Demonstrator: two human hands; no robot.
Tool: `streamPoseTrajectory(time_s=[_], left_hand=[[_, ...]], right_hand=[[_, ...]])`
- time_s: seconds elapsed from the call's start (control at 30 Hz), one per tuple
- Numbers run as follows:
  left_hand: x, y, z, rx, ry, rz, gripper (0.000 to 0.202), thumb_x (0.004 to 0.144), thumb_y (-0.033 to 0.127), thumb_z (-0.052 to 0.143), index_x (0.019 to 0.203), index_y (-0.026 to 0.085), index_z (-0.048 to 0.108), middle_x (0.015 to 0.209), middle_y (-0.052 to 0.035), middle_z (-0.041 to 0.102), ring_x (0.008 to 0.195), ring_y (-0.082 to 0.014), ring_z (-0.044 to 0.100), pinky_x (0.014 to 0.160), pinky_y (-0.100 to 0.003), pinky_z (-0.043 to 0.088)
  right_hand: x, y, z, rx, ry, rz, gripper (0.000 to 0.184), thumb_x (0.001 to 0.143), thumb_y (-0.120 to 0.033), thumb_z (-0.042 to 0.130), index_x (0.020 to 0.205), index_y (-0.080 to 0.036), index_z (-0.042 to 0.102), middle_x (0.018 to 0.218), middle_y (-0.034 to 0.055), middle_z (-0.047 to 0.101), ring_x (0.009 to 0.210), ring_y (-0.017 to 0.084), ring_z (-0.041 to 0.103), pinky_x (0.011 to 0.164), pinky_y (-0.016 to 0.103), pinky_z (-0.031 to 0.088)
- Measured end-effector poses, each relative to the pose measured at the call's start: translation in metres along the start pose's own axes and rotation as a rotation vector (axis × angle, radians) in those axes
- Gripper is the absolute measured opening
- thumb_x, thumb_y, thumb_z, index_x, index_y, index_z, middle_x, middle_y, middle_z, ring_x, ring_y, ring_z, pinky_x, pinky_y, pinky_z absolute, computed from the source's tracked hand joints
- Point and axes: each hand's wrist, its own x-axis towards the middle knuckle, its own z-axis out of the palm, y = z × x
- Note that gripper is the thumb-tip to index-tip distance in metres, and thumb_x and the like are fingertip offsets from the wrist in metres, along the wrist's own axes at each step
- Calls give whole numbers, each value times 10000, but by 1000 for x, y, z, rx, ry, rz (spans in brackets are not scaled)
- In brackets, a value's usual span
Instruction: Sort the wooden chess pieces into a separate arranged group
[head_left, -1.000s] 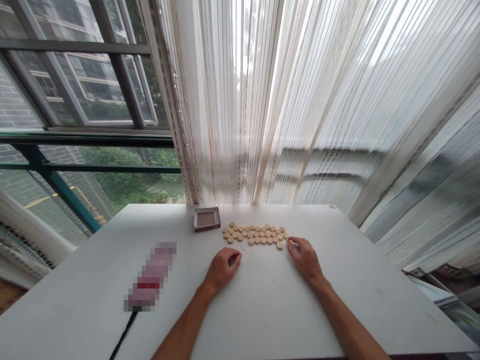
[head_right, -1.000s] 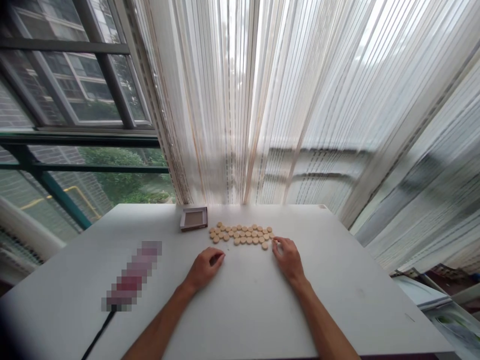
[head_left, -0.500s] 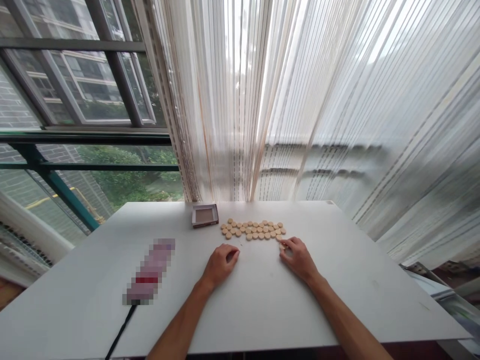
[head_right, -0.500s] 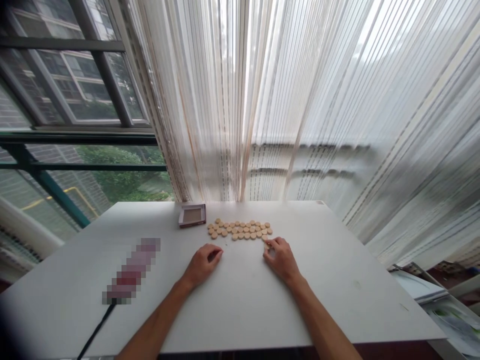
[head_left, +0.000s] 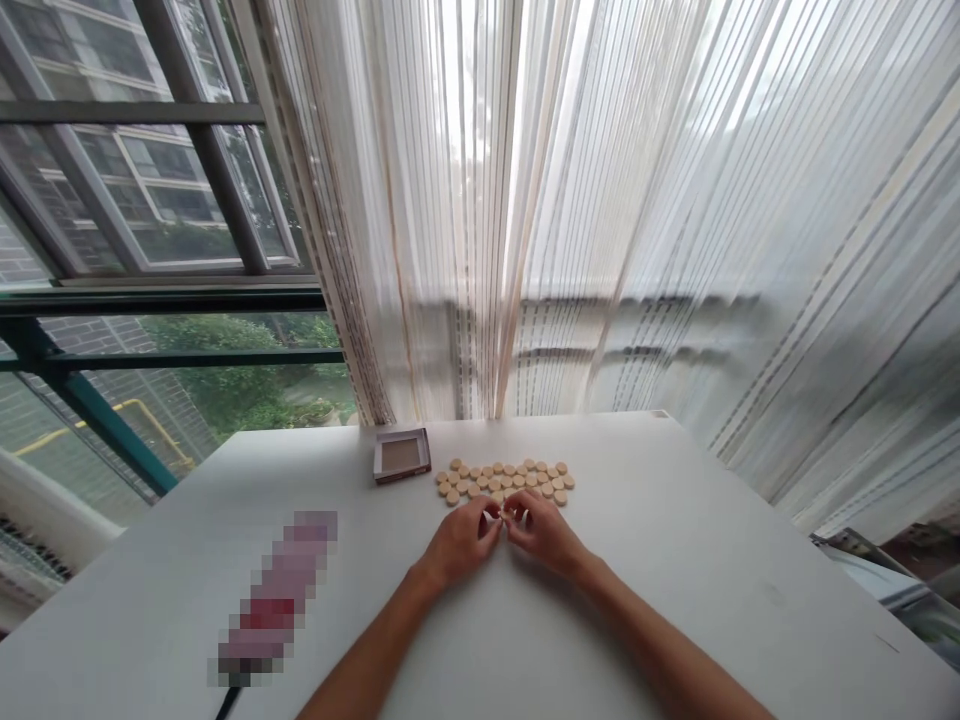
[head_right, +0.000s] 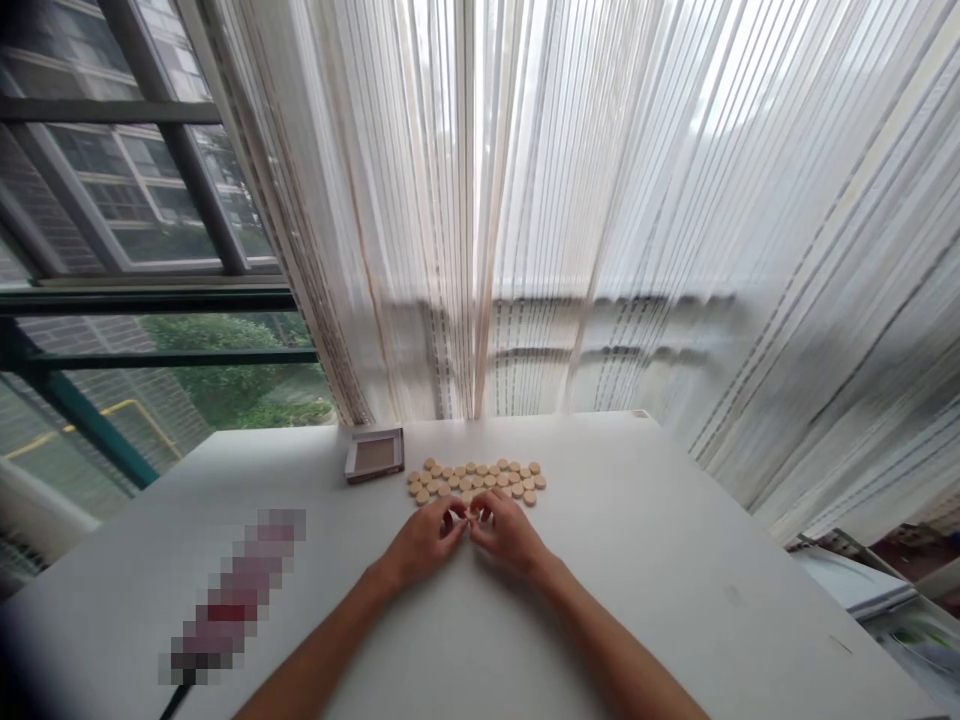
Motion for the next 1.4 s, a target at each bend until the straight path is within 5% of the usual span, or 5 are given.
streamPoseTrajectory(time_s=[0.4, 0.77, 1.1, 1.4], left_hand=[[-6, -3, 2, -101, -12, -18, 136, 941, 298, 600, 1056, 256, 658, 971, -14, 732, 796, -175, 680, 751, -267, 531], [-7, 1, -3, -111, -16, -60, 155, 958, 310, 573, 1063, 235, 658, 940, -8, 732, 694, -141, 656, 684, -240, 521], [-6, 1, -2, -124, -4, -51, 142, 933, 251, 589, 1057, 235, 654, 945, -5, 730, 743, -145, 668, 630, -216, 487], [-8, 5, -2, -120, 3, -42, 141, 956, 282, 551, 1045, 227, 646, 897, -3, 728, 665, -128, 646, 590, -209, 476]], right_hand=[[-6, 4, 1, 200, -44, 88, 37, 887, -223, 619, 922, -212, 614, 841, 4, 627, 721, 144, 618, 657, 249, 513], [-6, 0, -4, 296, -106, 152, 156, 941, -335, 621, 1027, -209, 655, 909, 38, 695, 783, 173, 649, 716, 280, 519], [-6, -3, -3, 314, -70, 93, 81, 956, -287, 596, 975, -225, 644, 1012, 46, 688, 890, 182, 653, 758, 282, 518], [-9, -2, -2, 289, -78, 126, 99, 961, -298, 599, 989, -227, 662, 913, 25, 691, 772, 165, 641, 717, 278, 511]])
